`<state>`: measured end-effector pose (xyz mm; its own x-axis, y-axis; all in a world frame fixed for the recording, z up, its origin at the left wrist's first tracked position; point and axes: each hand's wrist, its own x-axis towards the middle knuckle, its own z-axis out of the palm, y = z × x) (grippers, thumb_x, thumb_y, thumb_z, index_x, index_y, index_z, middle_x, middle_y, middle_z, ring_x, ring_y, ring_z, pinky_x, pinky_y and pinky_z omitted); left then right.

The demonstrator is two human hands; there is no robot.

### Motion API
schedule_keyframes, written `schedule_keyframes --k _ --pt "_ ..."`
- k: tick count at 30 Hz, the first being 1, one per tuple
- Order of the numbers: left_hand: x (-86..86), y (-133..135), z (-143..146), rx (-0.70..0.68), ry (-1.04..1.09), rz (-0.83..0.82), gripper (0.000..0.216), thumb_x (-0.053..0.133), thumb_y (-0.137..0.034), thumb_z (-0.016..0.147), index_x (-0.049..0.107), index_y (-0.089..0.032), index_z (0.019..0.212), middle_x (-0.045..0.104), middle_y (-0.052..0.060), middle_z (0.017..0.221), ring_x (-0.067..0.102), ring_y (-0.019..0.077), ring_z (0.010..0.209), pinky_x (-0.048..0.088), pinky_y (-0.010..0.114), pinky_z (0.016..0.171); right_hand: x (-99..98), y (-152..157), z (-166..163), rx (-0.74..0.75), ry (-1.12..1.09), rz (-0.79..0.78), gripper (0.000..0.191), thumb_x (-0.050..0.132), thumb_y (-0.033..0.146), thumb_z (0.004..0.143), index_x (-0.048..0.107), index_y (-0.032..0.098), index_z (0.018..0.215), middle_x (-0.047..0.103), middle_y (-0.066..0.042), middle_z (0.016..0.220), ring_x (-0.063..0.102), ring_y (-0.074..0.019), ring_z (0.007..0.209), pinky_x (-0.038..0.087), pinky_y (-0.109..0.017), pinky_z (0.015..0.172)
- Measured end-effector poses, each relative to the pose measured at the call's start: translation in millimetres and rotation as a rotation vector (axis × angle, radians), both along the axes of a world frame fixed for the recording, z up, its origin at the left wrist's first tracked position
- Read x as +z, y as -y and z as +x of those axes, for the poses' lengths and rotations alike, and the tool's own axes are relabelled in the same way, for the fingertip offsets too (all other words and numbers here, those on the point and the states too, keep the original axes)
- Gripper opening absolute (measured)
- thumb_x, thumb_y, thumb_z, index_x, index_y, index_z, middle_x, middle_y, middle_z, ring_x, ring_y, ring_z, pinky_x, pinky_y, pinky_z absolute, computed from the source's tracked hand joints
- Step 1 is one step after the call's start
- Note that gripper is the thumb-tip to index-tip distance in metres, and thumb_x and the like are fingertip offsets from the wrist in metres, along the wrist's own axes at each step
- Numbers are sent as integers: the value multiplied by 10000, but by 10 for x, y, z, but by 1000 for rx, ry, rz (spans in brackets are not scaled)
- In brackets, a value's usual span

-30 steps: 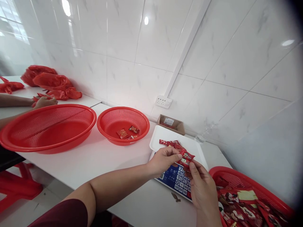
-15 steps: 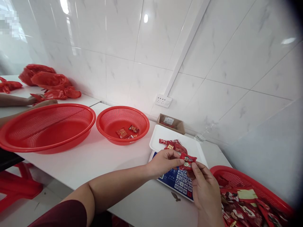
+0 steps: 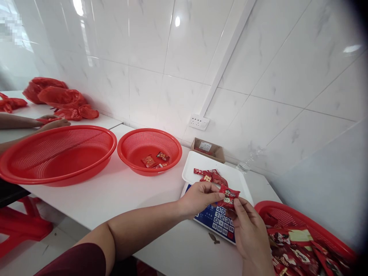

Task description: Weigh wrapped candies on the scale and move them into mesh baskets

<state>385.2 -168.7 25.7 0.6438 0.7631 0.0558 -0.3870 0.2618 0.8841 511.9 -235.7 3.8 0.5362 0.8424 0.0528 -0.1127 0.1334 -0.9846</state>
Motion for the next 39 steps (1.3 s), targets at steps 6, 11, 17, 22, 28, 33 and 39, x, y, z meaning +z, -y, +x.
schedule_keyframes --k 6,11,17,22,28,33,39 --pt "-26 -13 -25 -7 -30 98 463 722 -573 569 556 -148 649 518 -27 610 442 90 586 336 238 598 -3 19 9 -17 -32 -19 367 739 481 642 631 202 853 678 -23 738 578 -171 573 483 -311 535" --pt "-37 -16 -54 59 -82 307 382 637 -530 705 535 -163 675 510 -17 661 439 104 628 348 240 620 55 12 -39 -19 -68 28 346 769 475 597 637 212 779 681 -17 737 584 -167 592 485 -298 535" --pt "-44 -14 -43 31 -12 320 379 623 -528 723 542 -159 692 494 -15 670 428 109 650 351 248 646 32 12 -24 -24 -103 52 346 796 459 569 661 216 775 671 -7 727 567 -147 617 465 -257 537" --pt "-64 -13 -13 -3 54 212 416 676 -550 668 554 -153 686 498 -19 647 428 101 629 346 242 634 10 22 -8 4 -127 44 321 792 453 582 670 222 768 676 -6 747 565 -146 632 468 -255 545" --pt "-57 3 -15 -1 49 198 437 648 -572 681 523 -154 670 441 -42 597 375 82 570 314 228 583 16 48 -13 12 -152 18 318 818 434 544 663 213 713 673 -3 731 575 -150 629 477 -251 527" --pt "-73 2 -7 -2 23 235 455 622 -594 694 503 -154 676 426 -49 588 366 82 563 305 227 571 48 63 -35 7 -155 18 335 832 424 516 657 207 701 675 -2 702 596 -160 597 491 -261 516" --pt "-95 -13 7 1 38 225 432 650 -554 696 510 -146 723 455 -45 628 380 76 588 317 225 597 69 77 -39 33 -202 38 307 841 391 527 659 214 700 679 18 706 606 -140 597 512 -258 567"
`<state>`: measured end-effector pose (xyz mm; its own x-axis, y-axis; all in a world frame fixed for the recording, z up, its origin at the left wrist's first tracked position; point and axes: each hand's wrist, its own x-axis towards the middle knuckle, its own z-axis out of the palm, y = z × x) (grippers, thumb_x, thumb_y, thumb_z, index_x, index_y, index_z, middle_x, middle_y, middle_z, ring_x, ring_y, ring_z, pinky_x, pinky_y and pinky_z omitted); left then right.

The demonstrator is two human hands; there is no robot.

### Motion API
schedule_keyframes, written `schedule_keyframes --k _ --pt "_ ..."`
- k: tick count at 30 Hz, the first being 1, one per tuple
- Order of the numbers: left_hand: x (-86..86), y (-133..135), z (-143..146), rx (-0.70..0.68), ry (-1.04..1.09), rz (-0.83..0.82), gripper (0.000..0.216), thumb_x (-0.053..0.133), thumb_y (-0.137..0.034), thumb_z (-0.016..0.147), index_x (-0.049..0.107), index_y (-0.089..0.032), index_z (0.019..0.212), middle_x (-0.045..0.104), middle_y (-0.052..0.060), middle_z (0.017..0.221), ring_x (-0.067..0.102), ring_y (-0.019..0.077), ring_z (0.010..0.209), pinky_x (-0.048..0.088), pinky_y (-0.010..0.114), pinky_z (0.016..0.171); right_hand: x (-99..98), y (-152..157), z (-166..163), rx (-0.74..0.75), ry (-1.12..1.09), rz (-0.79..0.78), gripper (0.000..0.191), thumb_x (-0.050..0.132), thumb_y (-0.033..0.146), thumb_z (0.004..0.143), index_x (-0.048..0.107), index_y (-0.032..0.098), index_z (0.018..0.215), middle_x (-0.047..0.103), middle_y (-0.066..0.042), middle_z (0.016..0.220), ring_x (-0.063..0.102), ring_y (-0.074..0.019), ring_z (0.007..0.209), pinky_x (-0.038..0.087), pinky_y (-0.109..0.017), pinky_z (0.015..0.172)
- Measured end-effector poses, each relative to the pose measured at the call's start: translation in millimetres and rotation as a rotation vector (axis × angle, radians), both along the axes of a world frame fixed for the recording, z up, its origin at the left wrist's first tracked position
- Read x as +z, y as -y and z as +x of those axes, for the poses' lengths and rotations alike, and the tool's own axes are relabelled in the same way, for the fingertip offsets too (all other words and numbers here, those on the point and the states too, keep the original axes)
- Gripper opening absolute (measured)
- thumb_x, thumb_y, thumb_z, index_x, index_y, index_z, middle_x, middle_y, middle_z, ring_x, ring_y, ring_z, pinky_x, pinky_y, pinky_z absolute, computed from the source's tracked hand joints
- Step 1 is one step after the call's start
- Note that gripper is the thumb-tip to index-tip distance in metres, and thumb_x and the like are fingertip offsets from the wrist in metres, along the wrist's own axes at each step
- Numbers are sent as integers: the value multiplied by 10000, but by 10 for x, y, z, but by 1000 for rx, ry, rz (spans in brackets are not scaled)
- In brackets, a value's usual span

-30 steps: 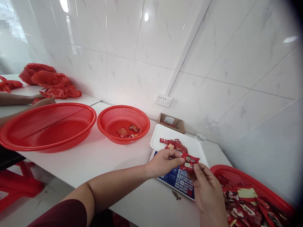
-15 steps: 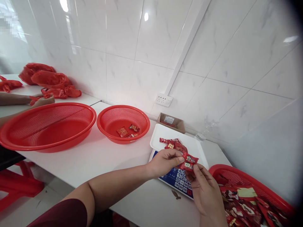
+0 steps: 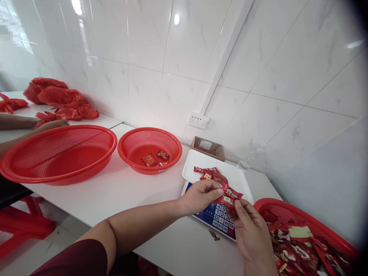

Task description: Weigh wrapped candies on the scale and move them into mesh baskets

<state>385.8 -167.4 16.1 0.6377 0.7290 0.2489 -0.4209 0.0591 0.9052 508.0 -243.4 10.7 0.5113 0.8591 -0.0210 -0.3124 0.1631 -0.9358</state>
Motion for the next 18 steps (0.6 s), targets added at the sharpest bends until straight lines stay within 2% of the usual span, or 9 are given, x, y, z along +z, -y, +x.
schedule_keyframes --k 4,18 --pt "2 -11 1 20 -21 -4 443 653 -564 685 524 -146 753 477 -38 647 404 79 599 328 227 602 -12 -2 11 1 -23 2 299 842 385 533 663 221 708 678 31 712 590 -119 582 509 -242 563" --pt "28 1 -14 26 -83 22 448 667 -576 657 521 -153 670 514 -22 644 446 87 608 354 232 610 -13 15 -3 -54 -36 -3 343 863 394 480 670 216 701 678 26 713 586 -116 623 486 -200 531"
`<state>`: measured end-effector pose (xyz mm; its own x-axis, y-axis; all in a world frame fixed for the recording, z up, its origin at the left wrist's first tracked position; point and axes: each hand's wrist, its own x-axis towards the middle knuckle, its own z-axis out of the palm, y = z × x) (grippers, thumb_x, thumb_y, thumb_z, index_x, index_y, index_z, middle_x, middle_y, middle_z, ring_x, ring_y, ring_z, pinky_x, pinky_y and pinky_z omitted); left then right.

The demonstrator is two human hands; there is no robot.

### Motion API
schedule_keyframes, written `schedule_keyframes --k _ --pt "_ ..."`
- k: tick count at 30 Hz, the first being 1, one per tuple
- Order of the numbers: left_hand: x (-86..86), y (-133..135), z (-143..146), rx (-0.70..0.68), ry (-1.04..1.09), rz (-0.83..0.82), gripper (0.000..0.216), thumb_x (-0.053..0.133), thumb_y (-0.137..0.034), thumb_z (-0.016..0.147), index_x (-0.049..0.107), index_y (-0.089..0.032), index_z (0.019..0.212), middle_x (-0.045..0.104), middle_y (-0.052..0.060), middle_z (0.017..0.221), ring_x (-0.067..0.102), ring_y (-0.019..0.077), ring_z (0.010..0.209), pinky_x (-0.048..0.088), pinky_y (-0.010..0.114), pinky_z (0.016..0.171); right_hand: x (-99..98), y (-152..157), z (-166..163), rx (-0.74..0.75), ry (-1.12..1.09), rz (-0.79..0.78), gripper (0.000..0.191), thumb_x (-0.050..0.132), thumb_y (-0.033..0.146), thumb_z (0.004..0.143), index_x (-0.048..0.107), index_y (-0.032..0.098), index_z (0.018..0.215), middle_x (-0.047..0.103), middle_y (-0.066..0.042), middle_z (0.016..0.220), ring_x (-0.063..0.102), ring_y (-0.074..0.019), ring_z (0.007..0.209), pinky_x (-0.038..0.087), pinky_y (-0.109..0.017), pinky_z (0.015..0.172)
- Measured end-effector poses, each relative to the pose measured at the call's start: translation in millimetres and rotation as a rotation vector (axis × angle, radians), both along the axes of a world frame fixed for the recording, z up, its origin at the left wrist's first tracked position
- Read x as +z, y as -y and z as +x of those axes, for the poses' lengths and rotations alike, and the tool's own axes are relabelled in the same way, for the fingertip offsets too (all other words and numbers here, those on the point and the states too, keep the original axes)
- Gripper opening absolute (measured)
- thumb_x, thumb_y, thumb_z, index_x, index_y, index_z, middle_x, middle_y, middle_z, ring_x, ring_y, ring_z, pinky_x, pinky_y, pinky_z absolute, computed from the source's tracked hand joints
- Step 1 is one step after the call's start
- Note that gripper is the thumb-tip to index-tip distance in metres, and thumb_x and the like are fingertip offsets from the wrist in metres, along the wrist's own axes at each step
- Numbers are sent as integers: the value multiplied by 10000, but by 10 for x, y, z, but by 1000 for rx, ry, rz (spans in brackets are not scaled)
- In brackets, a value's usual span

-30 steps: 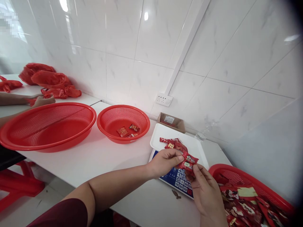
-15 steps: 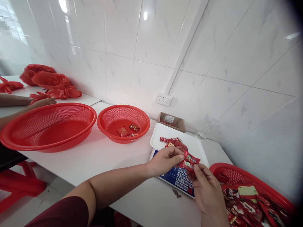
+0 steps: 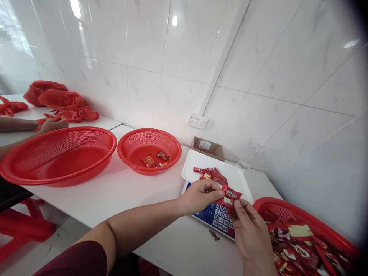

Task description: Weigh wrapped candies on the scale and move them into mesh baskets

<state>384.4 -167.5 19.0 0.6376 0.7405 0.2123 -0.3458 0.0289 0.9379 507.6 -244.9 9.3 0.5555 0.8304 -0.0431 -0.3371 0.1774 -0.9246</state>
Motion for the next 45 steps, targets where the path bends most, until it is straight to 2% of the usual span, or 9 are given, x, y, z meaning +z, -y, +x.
schedule_keyframes --k 8,14,20,26,30,36,40,45 --pt "-20 10 16 25 15 12 435 651 -558 688 525 -142 701 493 -30 635 416 79 593 339 230 599 -71 0 44 39 50 -4 304 830 401 549 674 212 730 643 19 655 530 -120 556 465 -231 493" --pt "-56 4 20 45 13 13 413 646 -535 702 521 -141 709 489 -30 637 410 82 596 334 230 594 -51 14 23 20 -15 -55 347 872 370 459 664 209 685 651 30 660 546 -109 567 480 -217 516" --pt "-80 0 7 43 -24 21 414 653 -543 693 546 -143 701 516 -24 642 440 88 603 347 231 597 -34 7 4 19 -6 -59 360 874 381 437 668 206 676 680 13 689 585 -133 593 507 -242 539" --pt "-88 -50 -6 -41 -28 -2 426 731 -521 618 587 -132 711 556 -18 652 480 85 605 375 234 617 -39 8 23 37 31 -19 316 862 362 490 695 215 714 700 0 725 603 -134 615 507 -234 548" --pt "-83 -58 -2 -63 -7 -49 423 764 -493 586 591 -124 702 568 -18 643 490 80 601 374 232 617 -37 10 31 26 21 -25 334 870 367 467 703 217 715 709 -14 759 616 -152 664 518 -251 580" --pt "-34 -22 -11 -86 10 -166 438 788 -485 546 587 -120 680 586 -20 630 508 80 595 385 244 635 -30 17 20 25 10 -49 353 873 376 457 703 223 726 700 7 767 585 -114 658 500 -204 586" --pt "-5 -1 -16 -92 31 -247 446 809 -467 513 576 -118 660 592 -25 611 515 79 593 383 244 639 -22 21 9 35 6 -54 337 870 381 455 692 222 693 690 10 758 585 -126 643 506 -228 581" --pt "-7 5 -21 -98 47 -294 447 823 -455 491 588 -111 654 582 -31 583 497 67 568 364 231 616 -43 22 20 47 35 -53 354 853 403 496 706 213 755 700 -19 807 590 -149 672 507 -251 587"
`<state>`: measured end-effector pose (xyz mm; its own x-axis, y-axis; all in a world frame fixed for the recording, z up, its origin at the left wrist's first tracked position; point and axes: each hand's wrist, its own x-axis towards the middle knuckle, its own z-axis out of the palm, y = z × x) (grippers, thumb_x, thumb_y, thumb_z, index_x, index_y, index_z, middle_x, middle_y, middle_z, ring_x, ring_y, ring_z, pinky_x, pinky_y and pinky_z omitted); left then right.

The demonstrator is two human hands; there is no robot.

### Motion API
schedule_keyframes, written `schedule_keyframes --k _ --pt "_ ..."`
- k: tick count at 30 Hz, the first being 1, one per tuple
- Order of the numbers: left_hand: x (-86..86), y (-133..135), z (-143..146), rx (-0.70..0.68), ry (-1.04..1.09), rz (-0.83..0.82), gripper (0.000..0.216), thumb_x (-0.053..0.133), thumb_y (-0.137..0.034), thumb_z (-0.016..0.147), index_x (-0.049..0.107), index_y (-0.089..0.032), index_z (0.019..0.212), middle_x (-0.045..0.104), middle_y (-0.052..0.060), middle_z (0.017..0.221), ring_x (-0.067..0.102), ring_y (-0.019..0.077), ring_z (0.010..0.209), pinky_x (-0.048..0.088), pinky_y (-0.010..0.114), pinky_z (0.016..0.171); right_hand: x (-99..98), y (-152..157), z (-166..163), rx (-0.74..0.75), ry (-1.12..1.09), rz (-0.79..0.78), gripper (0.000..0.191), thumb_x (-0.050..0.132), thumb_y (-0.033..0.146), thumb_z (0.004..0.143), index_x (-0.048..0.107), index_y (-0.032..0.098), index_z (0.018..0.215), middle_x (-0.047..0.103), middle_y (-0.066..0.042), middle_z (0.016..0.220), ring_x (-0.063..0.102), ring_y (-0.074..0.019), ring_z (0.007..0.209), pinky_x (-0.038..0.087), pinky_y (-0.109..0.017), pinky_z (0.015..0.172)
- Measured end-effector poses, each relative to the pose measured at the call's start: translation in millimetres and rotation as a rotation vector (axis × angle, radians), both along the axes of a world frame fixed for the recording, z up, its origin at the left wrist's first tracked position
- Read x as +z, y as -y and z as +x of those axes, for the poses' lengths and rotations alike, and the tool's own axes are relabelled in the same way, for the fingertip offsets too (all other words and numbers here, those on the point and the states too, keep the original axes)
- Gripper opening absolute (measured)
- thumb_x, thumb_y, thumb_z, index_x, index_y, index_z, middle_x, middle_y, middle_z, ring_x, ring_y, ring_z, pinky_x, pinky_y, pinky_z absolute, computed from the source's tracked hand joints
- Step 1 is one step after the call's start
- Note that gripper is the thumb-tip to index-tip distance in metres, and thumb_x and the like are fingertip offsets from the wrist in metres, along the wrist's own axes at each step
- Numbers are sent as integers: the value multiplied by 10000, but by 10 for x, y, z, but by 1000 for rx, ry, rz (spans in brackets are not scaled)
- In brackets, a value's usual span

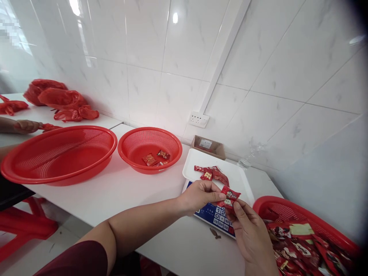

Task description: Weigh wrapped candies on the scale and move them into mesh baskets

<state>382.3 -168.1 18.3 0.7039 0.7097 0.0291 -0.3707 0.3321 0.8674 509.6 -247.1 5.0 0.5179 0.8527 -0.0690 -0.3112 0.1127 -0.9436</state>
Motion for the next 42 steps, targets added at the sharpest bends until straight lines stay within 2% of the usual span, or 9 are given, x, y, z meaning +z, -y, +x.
schedule_keyframes --k 15,22,26,29,32,34,37,42 --pt "5 23 -19 -34 16 -77 432 827 -450 490 620 -112 664 594 -23 582 509 77 567 368 234 619 5 17 -29 22 42 45 312 837 415 529 686 216 715 691 -13 742 595 -151 647 504 -264 577" --pt "-31 8 -34 -26 4 4 441 802 -478 529 598 -116 679 576 -24 587 485 73 557 349 228 591 14 16 -44 3 30 50 303 849 387 512 683 209 692 676 -3 706 596 -152 640 504 -258 563" --pt "-51 -7 -39 -14 6 118 451 752 -525 592 570 -129 708 542 -31 607 457 72 565 347 228 592 33 15 -57 -5 66 59 301 844 396 514 683 205 682 670 -12 682 593 -161 610 502 -272 535" --pt "-55 -14 -50 2 -33 290 454 669 -577 668 537 -147 727 502 -33 643 430 78 593 342 228 598 35 14 -57 3 54 65 281 839 392 525 682 214 676 671 -1 671 589 -156 595 502 -272 534" --pt "-52 -22 -68 27 -91 493 388 585 -542 767 526 -159 747 477 -28 700 409 90 643 336 224 612 22 10 -56 2 -1 49 276 848 369 518 684 219 683 685 6 702 596 -146 619 507 -255 557" --pt "-51 -30 -76 39 -109 552 339 563 -495 800 518 -163 748 465 -29 704 400 95 657 335 223 618 14 7 -59 -5 -31 37 292 858 360 503 688 216 692 691 7 719 600 -138 636 509 -239 576" --pt "-58 -45 -75 29 -105 522 345 571 -492 792 506 -161 725 460 -29 683 400 100 651 341 230 623 6 7 -63 -16 -41 28 314 867 358 487 691 209 701 694 4 725 594 -125 632 504 -219 574" --pt "-63 -46 -66 -19 -58 377 437 603 -577 726 509 -151 704 469 -26 651 401 93 610 340 234 606 -4 12 -61 -11 -21 30 310 861 372 502 693 210 706 680 13 687 561 -103 585 485 -201 546"
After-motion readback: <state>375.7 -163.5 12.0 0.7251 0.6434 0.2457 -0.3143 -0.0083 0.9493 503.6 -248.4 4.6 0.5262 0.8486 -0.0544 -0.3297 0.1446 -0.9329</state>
